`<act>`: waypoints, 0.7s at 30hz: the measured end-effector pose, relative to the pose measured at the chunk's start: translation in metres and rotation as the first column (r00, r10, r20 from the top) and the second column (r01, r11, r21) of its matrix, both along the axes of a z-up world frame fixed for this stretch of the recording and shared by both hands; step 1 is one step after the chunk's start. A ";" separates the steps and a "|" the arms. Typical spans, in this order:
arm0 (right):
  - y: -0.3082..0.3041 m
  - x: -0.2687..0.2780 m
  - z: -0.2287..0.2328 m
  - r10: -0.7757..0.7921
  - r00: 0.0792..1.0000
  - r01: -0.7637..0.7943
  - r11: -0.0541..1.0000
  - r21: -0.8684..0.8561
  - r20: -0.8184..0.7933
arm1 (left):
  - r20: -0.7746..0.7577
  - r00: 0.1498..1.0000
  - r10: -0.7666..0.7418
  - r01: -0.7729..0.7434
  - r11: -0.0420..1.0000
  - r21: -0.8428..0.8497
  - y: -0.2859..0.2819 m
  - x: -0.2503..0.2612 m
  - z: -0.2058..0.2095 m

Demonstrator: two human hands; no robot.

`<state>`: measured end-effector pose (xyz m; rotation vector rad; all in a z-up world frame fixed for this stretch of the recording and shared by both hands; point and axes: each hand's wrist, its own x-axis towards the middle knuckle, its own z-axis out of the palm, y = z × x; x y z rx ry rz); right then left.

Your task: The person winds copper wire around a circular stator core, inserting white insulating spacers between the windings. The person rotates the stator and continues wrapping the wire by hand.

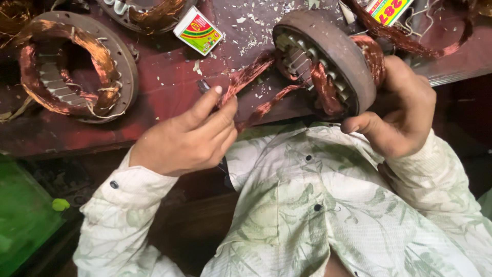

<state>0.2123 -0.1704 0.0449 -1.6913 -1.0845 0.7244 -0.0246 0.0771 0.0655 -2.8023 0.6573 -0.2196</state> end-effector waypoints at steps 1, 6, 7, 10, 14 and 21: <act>0.000 -0.001 0.000 0.004 1.000 -0.004 1.000 0.018 -0.016 | -0.008 0.999 0.038 -0.038 0.999 -0.024 -0.001 -0.001 -0.001; 0.002 -0.007 -0.002 0.019 1.000 -0.019 1.000 0.010 0.007 | -0.096 0.948 0.302 -0.314 0.855 -0.412 -0.025 -0.007 -0.008; 0.002 -0.009 -0.002 0.025 0.998 -0.023 0.999 -0.035 0.055 | -0.117 0.914 0.388 -0.390 0.765 -0.513 -0.037 -0.006 -0.009; 0.001 -0.012 -0.004 0.049 0.999 -0.048 0.995 0.082 -0.001 | -0.180 0.786 0.591 -0.534 0.503 -0.679 -0.075 0.011 -0.015; -0.001 -0.014 -0.006 0.036 0.995 -0.026 0.995 0.099 -0.098 | -0.096 0.657 0.748 -0.624 0.469 -0.625 -0.109 0.038 -0.021; 0.000 -0.006 -0.010 -0.026 0.945 0.074 0.988 0.135 -0.326 | -0.152 0.795 0.587 -0.559 0.613 -0.558 -0.097 0.024 -0.019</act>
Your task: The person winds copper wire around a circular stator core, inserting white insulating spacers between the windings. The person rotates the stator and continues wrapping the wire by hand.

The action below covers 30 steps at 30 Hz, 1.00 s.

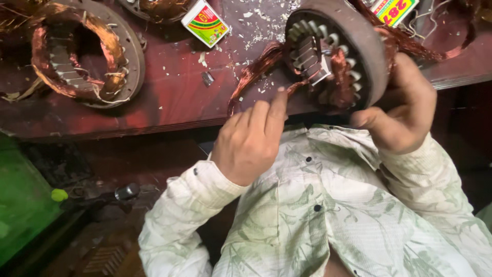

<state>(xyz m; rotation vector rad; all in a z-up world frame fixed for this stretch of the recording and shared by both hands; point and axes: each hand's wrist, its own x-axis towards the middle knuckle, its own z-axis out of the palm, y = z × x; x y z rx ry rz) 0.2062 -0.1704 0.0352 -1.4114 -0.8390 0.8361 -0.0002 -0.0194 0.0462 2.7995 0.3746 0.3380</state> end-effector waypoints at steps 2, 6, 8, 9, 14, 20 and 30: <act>-0.001 0.001 -0.001 -0.008 1.000 0.008 1.000 -0.006 -0.013 | -0.107 0.993 -0.044 0.063 0.982 0.180 0.004 -0.005 -0.001; -0.005 0.007 -0.002 0.021 1.000 -0.021 1.000 -0.010 0.013 | -0.247 0.967 -0.069 0.163 0.909 0.384 0.005 -0.005 0.000; -0.006 0.009 -0.004 0.039 0.999 -0.039 0.999 -0.003 -0.013 | -0.207 0.977 -0.054 0.135 0.906 0.400 0.007 -0.005 -0.001; -0.007 0.009 -0.004 0.043 0.998 -0.043 0.999 -0.005 -0.038 | -0.188 0.981 -0.048 0.122 0.906 0.406 0.008 -0.005 -0.002; -0.009 0.010 -0.006 0.067 0.968 -0.048 0.995 -0.085 0.243 | -0.182 0.979 -0.090 0.172 0.841 0.512 0.020 -0.007 -0.013; 0.000 0.005 0.002 0.052 0.981 -0.050 0.999 -0.011 0.189 | -0.189 0.969 -0.161 0.232 0.855 0.463 0.031 -0.005 -0.009; -0.001 -0.034 -0.013 0.040 0.835 -0.063 0.998 0.024 0.549 | 0.283 0.942 0.180 -0.112 0.964 -0.240 0.024 0.025 0.020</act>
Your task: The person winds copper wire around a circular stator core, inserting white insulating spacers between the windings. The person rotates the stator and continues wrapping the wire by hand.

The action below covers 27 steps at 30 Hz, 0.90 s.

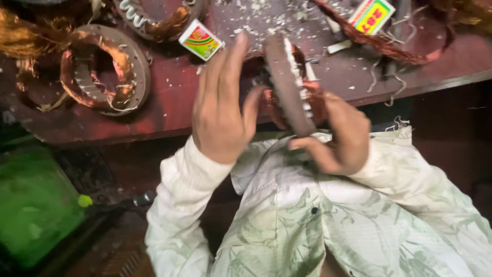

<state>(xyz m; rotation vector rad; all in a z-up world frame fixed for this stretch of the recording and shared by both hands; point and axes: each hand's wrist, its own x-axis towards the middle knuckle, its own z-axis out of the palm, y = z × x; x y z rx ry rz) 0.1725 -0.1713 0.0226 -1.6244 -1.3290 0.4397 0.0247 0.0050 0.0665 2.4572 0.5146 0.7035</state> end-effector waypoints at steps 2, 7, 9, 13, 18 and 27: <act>0.005 -0.009 0.002 -0.030 0.998 0.028 0.998 0.048 0.052 | 0.021 0.995 -0.102 0.104 0.991 -0.090 0.008 0.021 -0.001; 0.001 0.004 0.008 0.075 0.993 -0.091 0.978 0.189 0.093 | -0.014 0.984 -0.180 0.171 0.956 -0.237 0.016 0.045 -0.003; -0.012 0.022 0.014 0.034 0.999 -0.035 0.994 0.100 0.010 | -0.057 0.981 -0.183 0.161 0.948 -0.273 0.019 0.049 -0.002; -0.015 0.048 0.016 -0.187 0.982 0.187 0.982 -0.011 -0.011 | -0.104 0.976 -0.193 0.156 0.944 -0.289 0.025 0.057 0.001; 0.025 0.057 0.003 -0.121 0.992 0.122 0.992 -0.025 0.043 | -0.124 0.975 -0.182 0.126 0.923 -0.364 0.028 0.066 0.004; 0.045 0.058 0.000 -0.090 0.986 0.084 0.995 -0.054 -0.138 | -0.146 0.975 -0.171 0.108 0.926 -0.362 0.023 0.072 0.014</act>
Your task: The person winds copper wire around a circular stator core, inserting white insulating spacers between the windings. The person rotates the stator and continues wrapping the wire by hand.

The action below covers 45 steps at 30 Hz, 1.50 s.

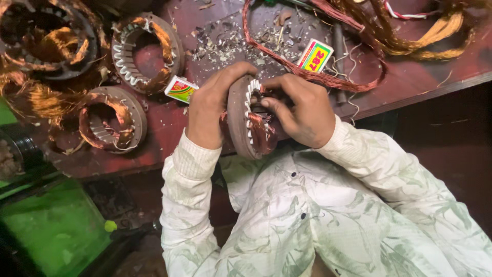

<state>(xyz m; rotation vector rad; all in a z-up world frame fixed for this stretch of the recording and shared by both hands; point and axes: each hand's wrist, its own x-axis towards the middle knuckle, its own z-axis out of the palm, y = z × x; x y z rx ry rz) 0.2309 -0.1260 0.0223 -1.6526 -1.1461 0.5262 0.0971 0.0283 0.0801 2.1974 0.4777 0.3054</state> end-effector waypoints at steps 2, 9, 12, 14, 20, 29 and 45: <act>-0.003 0.002 -0.001 -0.006 1.000 0.005 1.000 0.021 0.009 | 0.024 0.999 -0.025 0.024 0.999 0.041 -0.002 0.002 0.000; -0.005 -0.005 0.004 -0.078 0.958 0.075 0.997 0.024 0.277 | 0.034 0.998 -0.051 0.047 0.994 0.096 -0.006 0.003 0.000; -0.007 -0.008 0.007 -0.120 0.876 0.129 0.992 0.012 0.467 | 0.001 0.999 -0.046 0.045 0.986 0.160 -0.008 0.005 -0.001; -0.009 -0.007 0.009 -0.115 0.830 0.138 0.990 -0.001 0.546 | -0.001 0.999 -0.052 0.052 0.984 0.172 -0.009 0.005 -0.001; -0.010 0.004 0.010 0.007 0.850 0.048 0.995 -0.091 0.526 | -0.037 0.998 -0.046 0.052 0.984 0.171 -0.007 0.004 -0.003; -0.016 0.017 -0.005 -0.021 0.932 -0.004 0.998 0.069 0.361 | -0.071 0.997 -0.016 0.019 0.999 0.040 -0.012 0.010 -0.002; -0.001 0.024 -0.007 -0.017 0.746 -0.193 0.951 0.241 0.666 | -0.039 0.999 -0.007 0.009 0.999 0.052 -0.018 0.004 -0.013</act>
